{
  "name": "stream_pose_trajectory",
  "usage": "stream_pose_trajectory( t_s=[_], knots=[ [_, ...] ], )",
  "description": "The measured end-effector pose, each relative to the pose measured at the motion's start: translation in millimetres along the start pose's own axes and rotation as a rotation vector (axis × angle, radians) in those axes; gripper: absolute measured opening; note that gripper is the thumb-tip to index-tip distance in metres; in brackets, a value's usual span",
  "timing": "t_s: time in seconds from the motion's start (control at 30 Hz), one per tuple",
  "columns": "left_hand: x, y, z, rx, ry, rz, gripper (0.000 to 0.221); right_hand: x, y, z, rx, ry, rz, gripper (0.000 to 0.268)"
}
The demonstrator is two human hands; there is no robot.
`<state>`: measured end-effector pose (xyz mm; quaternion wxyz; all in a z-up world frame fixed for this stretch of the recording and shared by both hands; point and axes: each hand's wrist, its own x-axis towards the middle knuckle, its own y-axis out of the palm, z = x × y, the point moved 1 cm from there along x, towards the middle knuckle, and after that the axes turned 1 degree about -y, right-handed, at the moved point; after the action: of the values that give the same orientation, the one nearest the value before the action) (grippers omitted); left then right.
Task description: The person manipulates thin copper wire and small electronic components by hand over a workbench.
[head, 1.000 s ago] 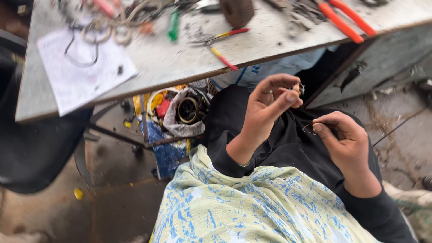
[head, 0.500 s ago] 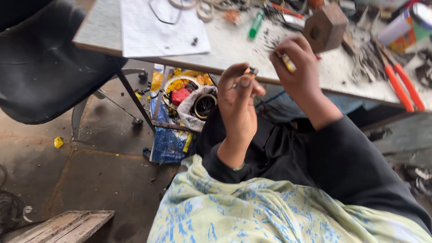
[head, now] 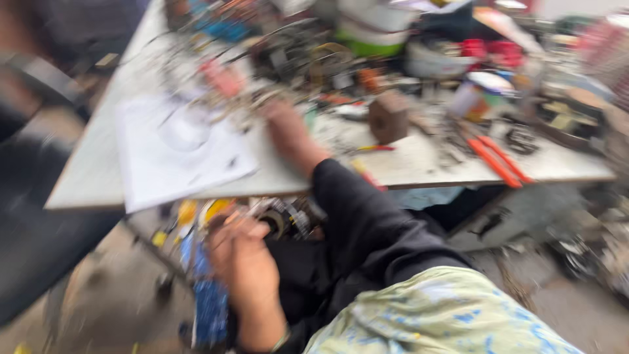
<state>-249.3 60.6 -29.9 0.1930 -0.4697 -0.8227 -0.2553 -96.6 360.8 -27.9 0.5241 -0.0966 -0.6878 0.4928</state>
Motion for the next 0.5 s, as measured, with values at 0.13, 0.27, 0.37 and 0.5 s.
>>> stream_pose_trajectory(
  t_s=[0.13, 0.27, 0.37, 0.5],
  knots=[
    [8, -1, 15, -0.842, -0.335, -0.171, 0.028, -2, -23, 16, 0.129, 0.119, 0.059, 0.032],
    [5, 2, 15, -0.811, -0.385, -0.178, 0.029, 0, -39, 21, 0.191, 0.101, 0.020, 0.024],
    [2, 7, 11, -0.762, -0.412, -0.157, 0.029, 0, -59, 27, 0.265, 0.094, -0.147, 0.028],
    [-5, 7, 15, -0.715, -0.385, -0.130, 0.026, -2, -87, 39, 0.391, 0.116, -0.362, 0.036]
  ],
)
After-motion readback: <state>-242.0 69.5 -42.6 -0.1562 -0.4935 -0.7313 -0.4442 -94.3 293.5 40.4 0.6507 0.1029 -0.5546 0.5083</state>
